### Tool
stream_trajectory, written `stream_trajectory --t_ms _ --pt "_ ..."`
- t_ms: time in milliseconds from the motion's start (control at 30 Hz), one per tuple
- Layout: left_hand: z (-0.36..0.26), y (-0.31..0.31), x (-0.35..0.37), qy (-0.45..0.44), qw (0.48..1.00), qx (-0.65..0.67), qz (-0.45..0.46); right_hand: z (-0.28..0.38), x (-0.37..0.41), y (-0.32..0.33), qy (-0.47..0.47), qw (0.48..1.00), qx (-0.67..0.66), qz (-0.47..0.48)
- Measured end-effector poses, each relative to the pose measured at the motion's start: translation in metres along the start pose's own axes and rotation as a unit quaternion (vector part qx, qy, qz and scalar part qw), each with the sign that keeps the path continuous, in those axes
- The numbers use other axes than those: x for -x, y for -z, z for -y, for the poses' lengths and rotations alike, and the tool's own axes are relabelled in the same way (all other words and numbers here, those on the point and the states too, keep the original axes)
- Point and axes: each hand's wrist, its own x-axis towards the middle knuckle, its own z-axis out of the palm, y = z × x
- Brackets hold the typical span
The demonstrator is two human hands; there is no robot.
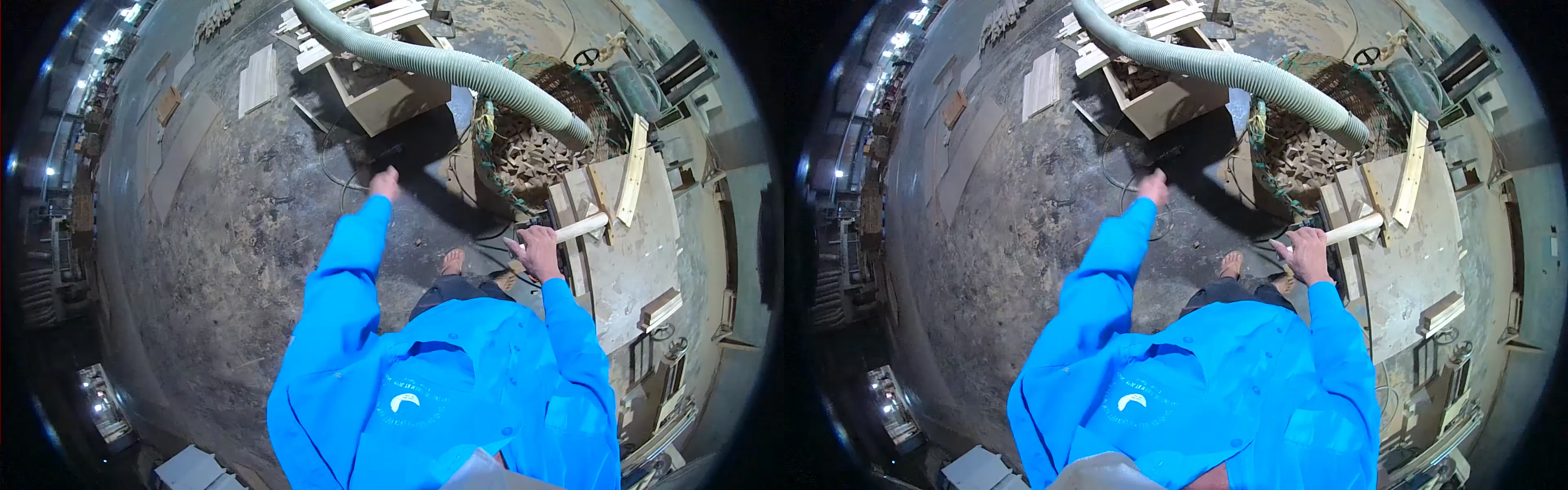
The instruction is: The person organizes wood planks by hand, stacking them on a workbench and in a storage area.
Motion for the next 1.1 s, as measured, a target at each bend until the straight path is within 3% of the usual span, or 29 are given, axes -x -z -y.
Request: stream_trajectory --t_ms 33,67,100,133,167,200,233,300,467,533,633,700,767,833,867,900,933,967,1000,1033,1100 --pt "-0.069 0.008 0.079 0.074 0.997 -0.013 0.029 0.000 -0.001 0.000 -0.002 1.000 -0.001 0.004" --pt "0.019 -0.044 0.093 -0.077 0.975 -0.152 0.140 0.000 -0.001 -0.001 -0.005 1.000 -0.006 -0.001" --pt "-0.052 -0.007 0.152 0.100 0.944 -0.076 0.305 0.000 -0.001 -0.002 -0.006 1.000 -0.007 -0.002" --pt "-0.019 -0.038 0.186 0.091 0.930 -0.167 0.315 0.000 -0.001 -0.002 -0.010 1.000 -0.013 -0.002" --pt "-0.030 -0.038 0.221 0.104 0.907 -0.181 0.366 0.000 0.000 -0.002 -0.014 1.000 -0.018 -0.001" --pt "-0.016 -0.044 0.252 0.054 0.905 -0.172 0.385 -0.001 0.000 -0.002 -0.015 1.000 -0.018 -0.003" --pt "0.009 -0.060 0.273 0.065 0.879 -0.226 0.415 -0.001 0.000 -0.003 -0.017 1.000 -0.017 -0.002" --pt "0.010 -0.063 0.304 0.127 0.873 -0.223 0.414 -0.001 0.001 -0.003 -0.020 1.000 -0.017 -0.001" --pt "-0.014 -0.016 0.283 0.079 0.870 -0.236 0.425 -0.007 0.004 -0.006 -0.009 0.999 -0.025 0.018" --pt "0.005 -0.017 0.253 0.076 0.868 -0.279 0.403 -0.005 0.004 -0.001 0.001 0.999 -0.040 0.012" --pt "-0.023 -0.004 0.207 0.078 0.891 -0.281 0.348 -0.004 0.014 -0.001 -0.005 0.997 -0.069 -0.024" --pt "-0.064 0.002 0.183 0.104 0.898 -0.235 0.356 0.004 0.035 0.004 -0.006 0.982 -0.117 -0.147" --pt "-0.065 -0.018 0.168 0.076 0.926 -0.233 0.287 0.003 0.063 0.007 -0.059 0.974 -0.128 -0.179" --pt "-0.112 -0.024 0.163 0.043 0.938 -0.151 0.308 -0.002 0.096 0.021 -0.109 0.963 -0.103 -0.225" --pt "-0.059 -0.063 0.136 0.029 0.957 -0.069 0.280 -0.008 0.118 0.020 -0.164 0.953 -0.094 -0.235" --pt "-0.103 -0.063 0.149 -0.054 0.964 -0.090 0.243 -0.018 0.140 0.022 -0.210 0.942 -0.087 -0.247" --pt "-0.127 -0.069 0.154 -0.133 0.952 -0.045 0.272 -0.029 0.160 0.032 -0.257 0.921 -0.078 -0.281" --pt "-0.150 -0.083 0.155 -0.103 0.964 -0.022 0.244 -0.040 0.179 0.043 -0.291 0.900 -0.075 -0.316" --pt "-0.172 -0.093 0.158 -0.013 0.967 0.012 0.252 -0.055 0.201 0.048 -0.349 0.879 -0.067 -0.318" --pt "-0.185 -0.107 0.161 -0.079 0.972 0.037 0.220 -0.073 0.220 0.057 -0.360 0.872 -0.060 -0.326" --pt "-0.254 -0.118 0.182 -0.102 0.971 0.073 0.202 -0.114 0.252 0.066 -0.459 0.800 0.020 -0.386"
